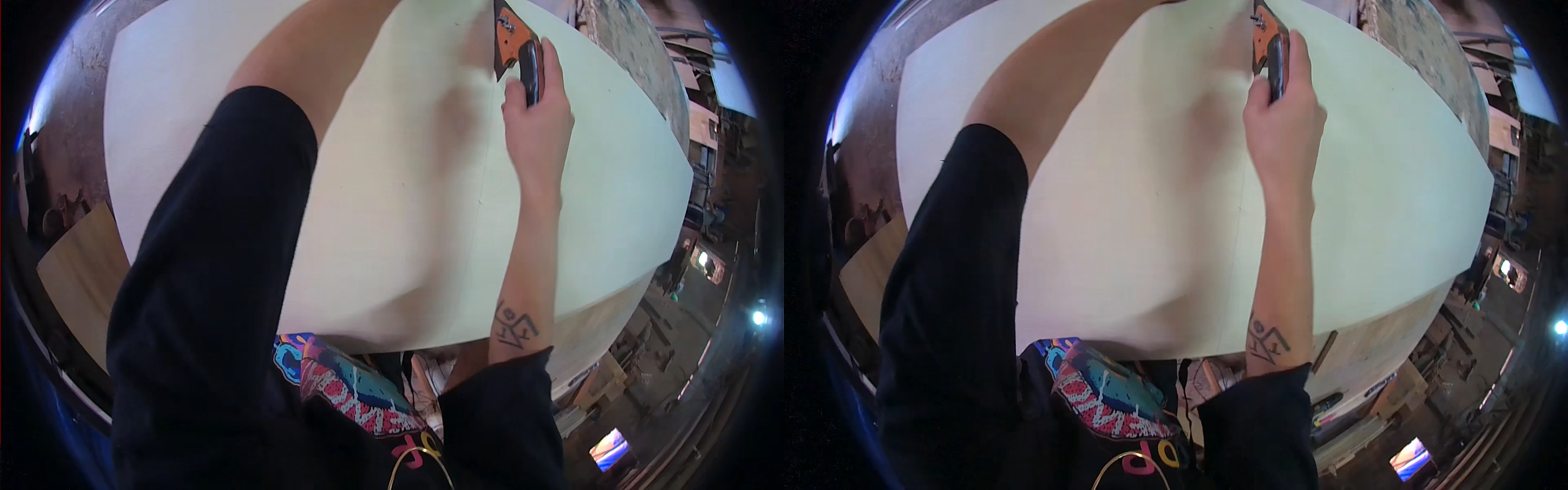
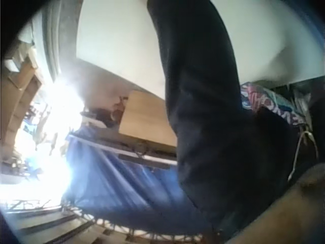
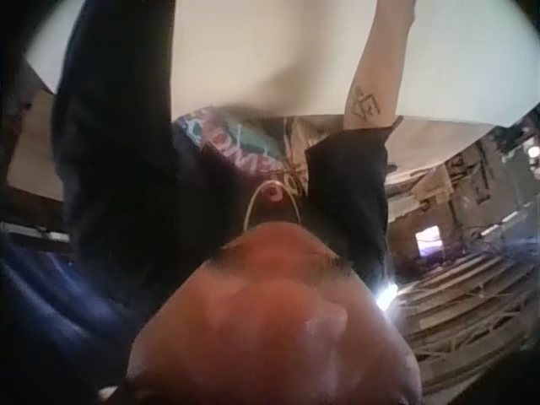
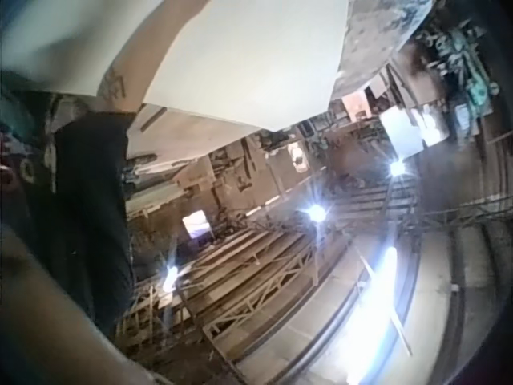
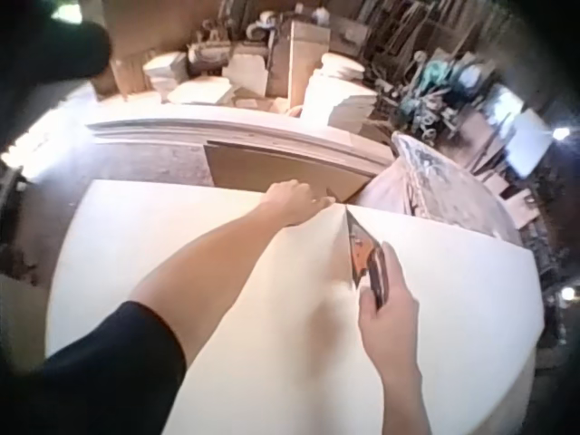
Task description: Sawing a piece of wood or bamboo sheet with a hand saw.
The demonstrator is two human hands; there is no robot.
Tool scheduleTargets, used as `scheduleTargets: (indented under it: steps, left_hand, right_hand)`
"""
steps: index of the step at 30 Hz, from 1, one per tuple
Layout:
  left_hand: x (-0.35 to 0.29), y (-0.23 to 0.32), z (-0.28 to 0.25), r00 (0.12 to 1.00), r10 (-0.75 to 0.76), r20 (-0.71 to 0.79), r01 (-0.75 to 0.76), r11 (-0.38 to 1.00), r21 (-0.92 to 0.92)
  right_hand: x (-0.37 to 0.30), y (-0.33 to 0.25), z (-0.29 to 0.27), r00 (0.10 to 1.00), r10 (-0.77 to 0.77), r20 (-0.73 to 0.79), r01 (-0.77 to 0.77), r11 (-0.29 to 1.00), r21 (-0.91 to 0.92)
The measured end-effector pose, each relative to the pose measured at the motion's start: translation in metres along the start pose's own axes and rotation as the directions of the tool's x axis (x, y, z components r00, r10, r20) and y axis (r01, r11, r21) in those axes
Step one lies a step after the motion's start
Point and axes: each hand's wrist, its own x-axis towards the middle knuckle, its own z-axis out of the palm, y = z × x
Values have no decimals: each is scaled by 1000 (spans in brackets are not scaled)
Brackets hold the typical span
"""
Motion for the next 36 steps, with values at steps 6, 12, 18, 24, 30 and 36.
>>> scheduleTargets:
  steps: [6,12,18,24,30,36]
  left_hand:
    - [-1,-7,-3,999,-38,38,36,998,52]
    - [2,-9,0,1000,-9,-17,10,997,76]
    - [2,-5,7,1000,-13,-1,13,998,58]
    - [-6,-3,-9,999,2,-34,-2,1000,9]
    - [-1,-18,2,997,61,-36,-64,995,-79]
    - [26,-13,15,993,-110,53,93,961,259]
  right_hand:
    - [-196,-2,-49,995,72,-66,-75,996,-39]
    - [-204,-26,-59,989,133,-69,-141,983,-118]
    - [5,-11,14,996,-81,-45,72,982,-176]
    - [-32,-16,0,996,-49,-75,51,998,29]
    - [-213,-19,-38,995,-2,-100,-6,997,-78]
    - [-214,-12,-54,999,-17,45,18,1000,-20]
